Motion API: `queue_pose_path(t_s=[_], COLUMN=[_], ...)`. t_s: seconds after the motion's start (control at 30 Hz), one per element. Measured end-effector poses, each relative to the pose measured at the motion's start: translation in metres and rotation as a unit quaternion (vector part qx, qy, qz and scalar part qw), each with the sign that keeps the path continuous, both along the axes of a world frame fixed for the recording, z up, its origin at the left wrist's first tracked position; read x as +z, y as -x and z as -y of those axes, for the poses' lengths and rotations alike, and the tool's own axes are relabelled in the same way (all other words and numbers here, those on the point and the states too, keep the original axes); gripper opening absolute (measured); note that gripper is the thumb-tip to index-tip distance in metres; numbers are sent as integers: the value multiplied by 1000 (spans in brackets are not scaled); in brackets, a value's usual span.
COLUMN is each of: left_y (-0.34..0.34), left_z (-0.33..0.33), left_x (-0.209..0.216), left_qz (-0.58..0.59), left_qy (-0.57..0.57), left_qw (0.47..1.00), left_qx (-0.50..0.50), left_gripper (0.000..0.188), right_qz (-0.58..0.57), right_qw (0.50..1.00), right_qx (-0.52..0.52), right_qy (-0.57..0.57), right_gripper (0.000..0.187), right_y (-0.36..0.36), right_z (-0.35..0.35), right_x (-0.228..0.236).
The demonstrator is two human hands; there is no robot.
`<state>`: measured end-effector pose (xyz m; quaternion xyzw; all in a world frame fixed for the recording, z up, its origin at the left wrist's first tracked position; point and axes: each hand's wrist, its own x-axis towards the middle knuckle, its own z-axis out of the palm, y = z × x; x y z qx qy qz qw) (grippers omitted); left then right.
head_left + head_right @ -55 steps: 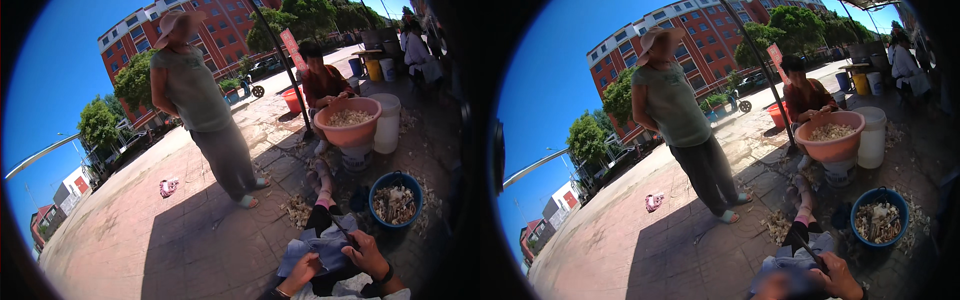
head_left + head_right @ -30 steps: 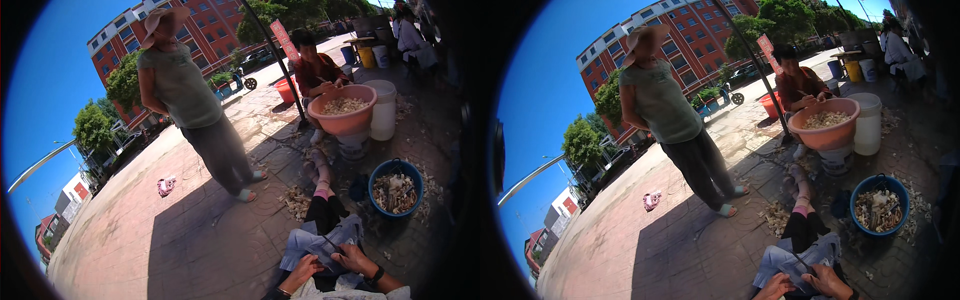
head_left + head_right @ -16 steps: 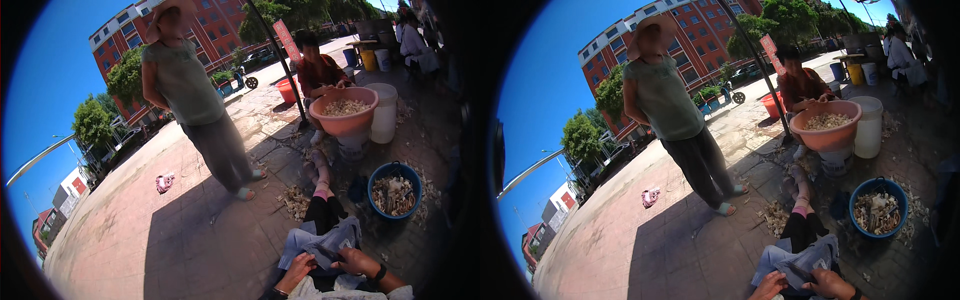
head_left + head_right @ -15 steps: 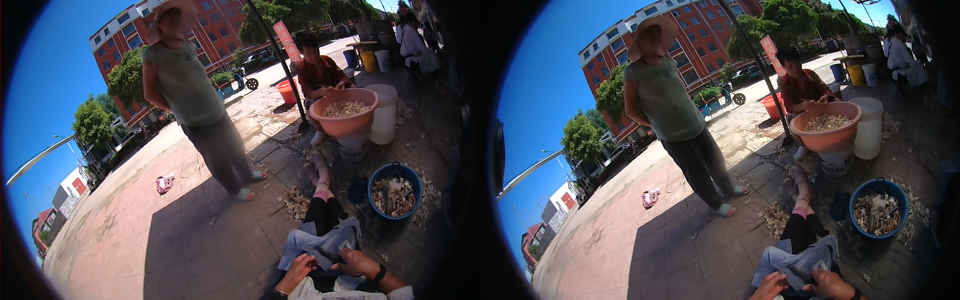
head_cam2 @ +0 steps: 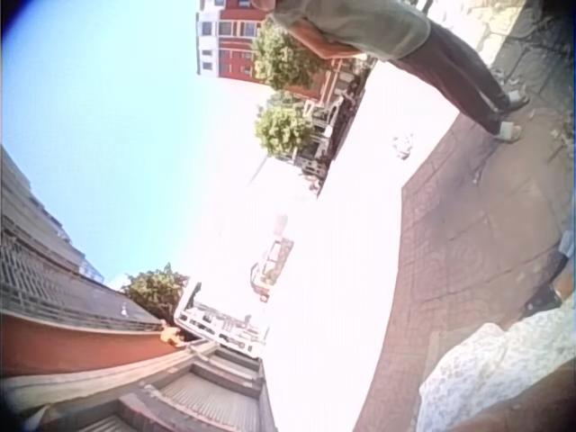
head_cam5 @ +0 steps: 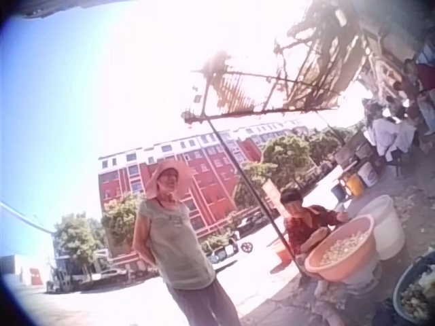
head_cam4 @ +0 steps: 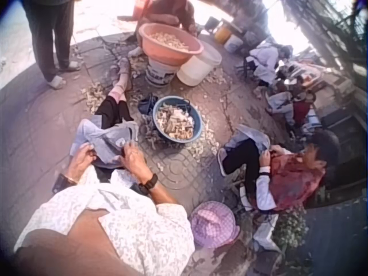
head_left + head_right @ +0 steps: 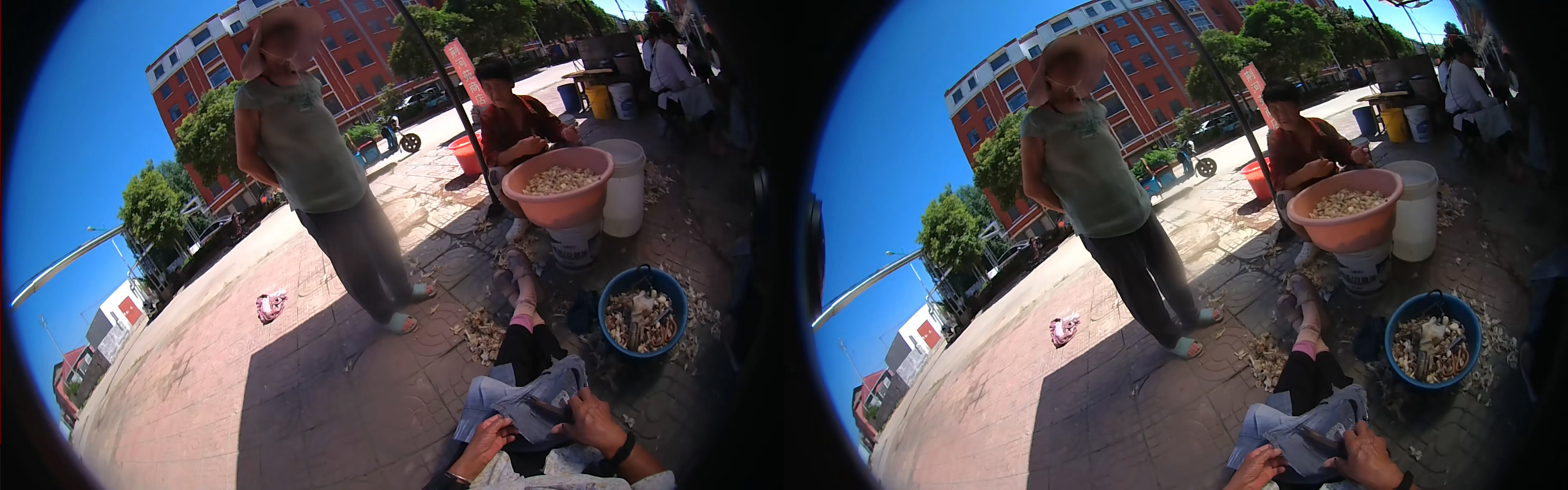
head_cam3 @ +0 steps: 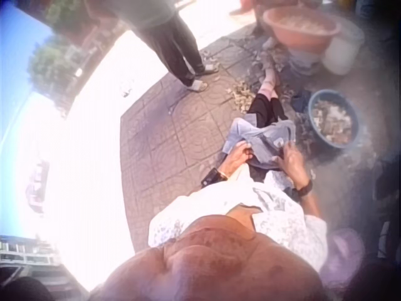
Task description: The person uses large shears to cut along the seams and edges of denim fabric while sitting on the ground.
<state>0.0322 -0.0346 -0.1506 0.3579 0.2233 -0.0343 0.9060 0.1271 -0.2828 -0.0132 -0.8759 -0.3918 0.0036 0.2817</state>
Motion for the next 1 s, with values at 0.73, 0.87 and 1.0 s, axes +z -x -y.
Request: queue_pose_path(t_s=[0.73, 0.87, 1.0], left_y=[-1, 1, 3], left_z=[3, 3, 4], left_x=[9, 14, 26], left_qz=[14, 15, 5], left_qy=[-13, -15, -28], left_qw=[1000, 1000, 1000], left_qx=[6, 7, 12], left_gripper=[8, 9, 9], right_qz=[-473, -519, -580], right_qw=[856, 823, 788], right_qx=[138, 155, 132], right_qy=[-155, -168, -161], right_gripper=[42, 41, 40], right_y=[21, 26, 29], right_z=[1, 1, 1], right_x=[6, 13, 23])
